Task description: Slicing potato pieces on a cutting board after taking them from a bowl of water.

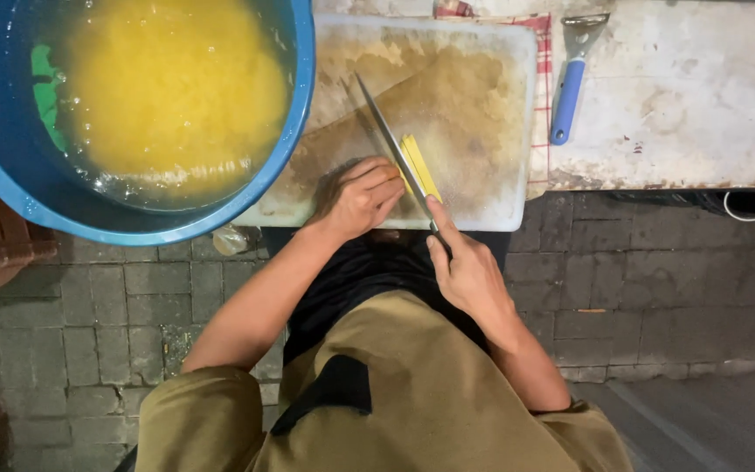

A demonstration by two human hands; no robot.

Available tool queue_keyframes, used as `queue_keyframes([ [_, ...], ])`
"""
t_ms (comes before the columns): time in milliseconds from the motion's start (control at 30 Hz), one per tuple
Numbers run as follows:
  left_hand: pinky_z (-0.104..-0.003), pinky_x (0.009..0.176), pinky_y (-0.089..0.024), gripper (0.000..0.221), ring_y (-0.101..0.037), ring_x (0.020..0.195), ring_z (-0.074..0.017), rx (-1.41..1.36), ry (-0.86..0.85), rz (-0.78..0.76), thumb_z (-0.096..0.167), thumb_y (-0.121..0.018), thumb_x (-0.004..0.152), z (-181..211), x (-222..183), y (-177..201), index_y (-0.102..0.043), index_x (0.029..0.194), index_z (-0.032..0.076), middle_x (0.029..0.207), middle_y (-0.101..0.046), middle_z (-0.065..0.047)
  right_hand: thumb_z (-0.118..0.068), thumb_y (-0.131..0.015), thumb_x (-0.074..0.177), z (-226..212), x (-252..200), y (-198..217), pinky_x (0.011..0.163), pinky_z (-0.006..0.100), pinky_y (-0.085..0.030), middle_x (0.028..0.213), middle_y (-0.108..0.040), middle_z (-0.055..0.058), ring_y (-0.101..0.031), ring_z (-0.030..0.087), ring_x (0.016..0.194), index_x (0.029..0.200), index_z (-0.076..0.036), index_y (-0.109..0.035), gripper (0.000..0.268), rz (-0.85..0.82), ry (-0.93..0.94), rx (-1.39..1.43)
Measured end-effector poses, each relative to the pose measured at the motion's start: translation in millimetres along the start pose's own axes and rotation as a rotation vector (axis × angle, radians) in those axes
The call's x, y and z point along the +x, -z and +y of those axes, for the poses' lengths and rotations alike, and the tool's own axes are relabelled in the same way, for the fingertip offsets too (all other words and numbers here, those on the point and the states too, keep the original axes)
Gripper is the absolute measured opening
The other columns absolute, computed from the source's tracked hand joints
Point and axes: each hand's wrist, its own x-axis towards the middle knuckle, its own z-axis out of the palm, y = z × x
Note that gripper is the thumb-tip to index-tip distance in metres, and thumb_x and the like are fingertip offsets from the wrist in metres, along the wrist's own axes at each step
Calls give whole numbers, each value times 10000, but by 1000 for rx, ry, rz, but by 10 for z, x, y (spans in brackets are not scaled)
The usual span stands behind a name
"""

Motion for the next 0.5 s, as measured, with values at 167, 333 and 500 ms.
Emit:
queue_keyframes([
  [167,-343,730,-569,71,-635,756,-281,23,-10,3,32,-652,908,-25,-15,-25,-687,846,23,816,-609,-85,-207,-449,996,1,-18,-45,640,524,-543,1032,-702,282,-693,452,807,1543,-304,-341,566,-56,-52,27],
  [333,-346,710,-563,82,-632,751,-271,9,16,-11,58,-667,903,-11,-15,-24,-691,828,36,822,-623,-80,-208,-470,993,-62,62,24,621,544,-493,843,-709,269,-686,464,733,1528,-319,-358,558,-85,-57,38],
  [500,-391,719,-552,100,-637,782,-322,-45,105,8,81,-668,905,35,49,51,-663,817,34,843,-619,-101,-113,-562,934,308,-167,39,578,458,-518,695,-703,190,-677,330,628,1452,-156,-497,524,147,15,228],
])
